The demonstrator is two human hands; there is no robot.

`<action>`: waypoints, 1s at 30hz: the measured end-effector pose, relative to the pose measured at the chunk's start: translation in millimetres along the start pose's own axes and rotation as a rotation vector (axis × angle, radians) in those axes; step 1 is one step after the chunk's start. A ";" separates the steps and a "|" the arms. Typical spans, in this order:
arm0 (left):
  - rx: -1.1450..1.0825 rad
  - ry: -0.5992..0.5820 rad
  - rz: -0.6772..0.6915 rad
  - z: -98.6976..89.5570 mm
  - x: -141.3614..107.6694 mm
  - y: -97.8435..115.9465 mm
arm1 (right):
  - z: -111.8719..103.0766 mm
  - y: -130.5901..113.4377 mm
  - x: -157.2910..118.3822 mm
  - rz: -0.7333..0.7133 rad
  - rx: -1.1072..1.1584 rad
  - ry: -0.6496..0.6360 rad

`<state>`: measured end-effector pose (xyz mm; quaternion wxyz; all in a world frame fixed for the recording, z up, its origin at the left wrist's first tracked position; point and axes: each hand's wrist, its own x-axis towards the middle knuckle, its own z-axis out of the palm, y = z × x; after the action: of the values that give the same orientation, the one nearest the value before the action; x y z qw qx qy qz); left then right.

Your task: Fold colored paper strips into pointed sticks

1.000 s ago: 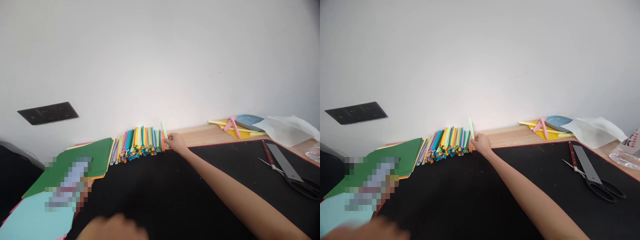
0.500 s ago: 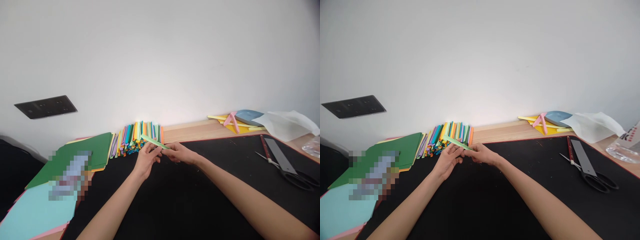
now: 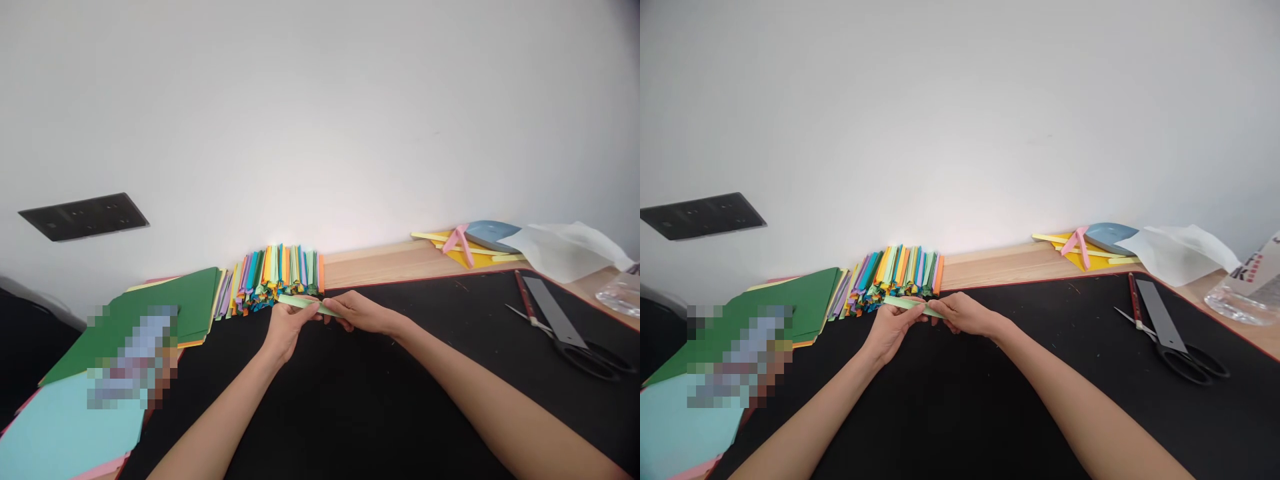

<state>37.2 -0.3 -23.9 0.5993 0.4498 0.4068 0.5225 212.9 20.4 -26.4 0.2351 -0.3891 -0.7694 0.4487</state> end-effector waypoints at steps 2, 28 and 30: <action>-0.028 0.008 -0.018 0.9 -0.9 -2.4 | 0.4 0.8 -0.2 -0.023 -0.067 0.039; 0.031 0.031 -0.042 -13.8 9.2 2.6 | -48.6 18.1 -9.5 0.054 -0.072 0.055; 0.060 0.018 -0.069 -9.9 7.2 -1.9 | -45.7 16.5 -8.6 0.022 -0.239 0.075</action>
<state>29.1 7.8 -28.5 0.5993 0.4485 0.4431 0.4933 256.9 41.4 -18.7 0.2106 -0.4393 -0.8038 0.3416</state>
